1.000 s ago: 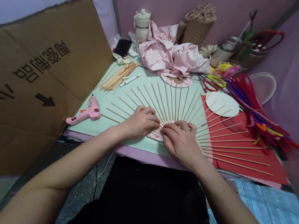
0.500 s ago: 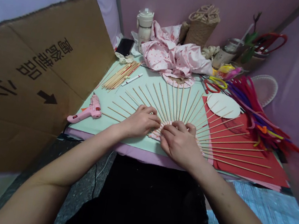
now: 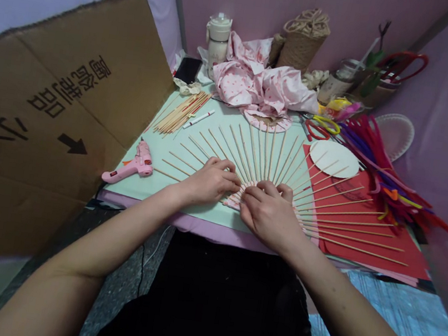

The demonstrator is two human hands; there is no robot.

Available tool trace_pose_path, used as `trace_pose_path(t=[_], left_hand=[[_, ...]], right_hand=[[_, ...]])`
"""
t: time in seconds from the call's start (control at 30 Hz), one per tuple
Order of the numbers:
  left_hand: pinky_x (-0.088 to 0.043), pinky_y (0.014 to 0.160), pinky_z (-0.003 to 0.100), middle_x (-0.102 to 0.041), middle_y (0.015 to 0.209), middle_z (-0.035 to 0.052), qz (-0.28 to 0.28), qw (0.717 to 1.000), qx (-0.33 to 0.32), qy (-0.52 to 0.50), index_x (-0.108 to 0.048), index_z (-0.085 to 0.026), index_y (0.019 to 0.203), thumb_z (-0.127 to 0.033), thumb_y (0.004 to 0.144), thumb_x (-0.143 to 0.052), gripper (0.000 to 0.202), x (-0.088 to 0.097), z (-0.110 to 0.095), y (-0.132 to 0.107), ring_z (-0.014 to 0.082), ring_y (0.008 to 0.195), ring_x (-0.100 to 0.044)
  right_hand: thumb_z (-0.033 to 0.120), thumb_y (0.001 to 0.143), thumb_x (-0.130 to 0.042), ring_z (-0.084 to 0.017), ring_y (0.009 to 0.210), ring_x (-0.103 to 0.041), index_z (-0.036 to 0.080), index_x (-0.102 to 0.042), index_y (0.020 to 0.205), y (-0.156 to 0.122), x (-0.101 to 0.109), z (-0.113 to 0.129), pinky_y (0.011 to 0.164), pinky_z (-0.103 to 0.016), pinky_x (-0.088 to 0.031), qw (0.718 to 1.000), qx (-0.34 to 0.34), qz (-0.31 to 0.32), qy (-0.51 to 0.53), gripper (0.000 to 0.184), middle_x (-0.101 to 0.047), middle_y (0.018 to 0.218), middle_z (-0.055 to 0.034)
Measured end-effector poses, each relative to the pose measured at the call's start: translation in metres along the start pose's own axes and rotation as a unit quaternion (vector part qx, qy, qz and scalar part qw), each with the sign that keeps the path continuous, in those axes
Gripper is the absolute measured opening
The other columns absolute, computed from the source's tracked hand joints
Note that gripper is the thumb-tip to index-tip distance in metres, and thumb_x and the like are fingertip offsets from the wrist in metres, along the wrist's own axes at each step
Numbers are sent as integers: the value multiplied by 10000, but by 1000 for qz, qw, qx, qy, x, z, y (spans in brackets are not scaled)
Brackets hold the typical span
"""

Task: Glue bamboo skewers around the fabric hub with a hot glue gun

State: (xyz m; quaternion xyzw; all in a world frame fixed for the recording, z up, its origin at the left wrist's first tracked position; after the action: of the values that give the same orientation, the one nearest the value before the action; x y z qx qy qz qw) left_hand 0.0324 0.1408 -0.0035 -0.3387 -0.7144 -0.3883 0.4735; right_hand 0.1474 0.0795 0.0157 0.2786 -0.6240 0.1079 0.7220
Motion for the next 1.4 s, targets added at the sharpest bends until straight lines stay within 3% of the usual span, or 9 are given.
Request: trace_pose_path(t=[0.33, 0.73, 1.0, 1.4], left_hand=[[-314, 897, 438, -742, 1125, 35, 14, 1000, 9, 0, -738, -260, 1057, -126, 909, -528, 290, 0, 1, -1, 261, 1123, -507], [-307, 872, 412, -735, 1141, 6, 1, 1000, -1, -12, -720, -239, 1074, -113, 908, -530, 282, 0, 1, -3, 256, 1101, -513], [-338, 944, 421, -730, 1146, 27, -41, 996, 24, -71, -705, -236, 1126, -93, 905, -451, 366, 10, 4, -12, 240, 1132, -518], [-307, 937, 408, -733, 1133, 10, 7, 1000, 3, -20, -714, -241, 1058, -156, 943, -496, 261, 6, -2, -17, 237, 1131, -508]], right_hand=[[224, 946, -533, -262, 991, -552, 162, -728, 897, 1, 2, 1, 858, -431, -251, 1000, -4, 2, -1, 211, -755, 903, -75], [208, 952, -512, -246, 970, -561, 173, -721, 862, 0, 0, -2, 845, -421, -251, 999, -15, -22, 30, 231, -762, 882, -67], [206, 917, -517, -258, 1049, -578, 152, -695, 1057, -10, 6, -9, 881, -430, -282, 993, -45, -77, 78, 233, -750, 1121, -82], [204, 927, -541, -251, 972, -606, 190, -713, 958, -12, -5, -4, 852, -447, -279, 993, 3, -81, 88, 175, -777, 1025, -30]])
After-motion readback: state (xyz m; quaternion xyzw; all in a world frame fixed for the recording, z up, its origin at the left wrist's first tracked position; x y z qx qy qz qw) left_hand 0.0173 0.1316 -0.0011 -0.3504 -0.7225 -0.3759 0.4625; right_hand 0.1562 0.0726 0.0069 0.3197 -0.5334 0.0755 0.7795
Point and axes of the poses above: each hand's wrist, its own y-axis towards the middle knuckle, its own x-axis out of the back of the hand, z = x × y, the point moved 6 cm from there along y, towards the middle knuckle
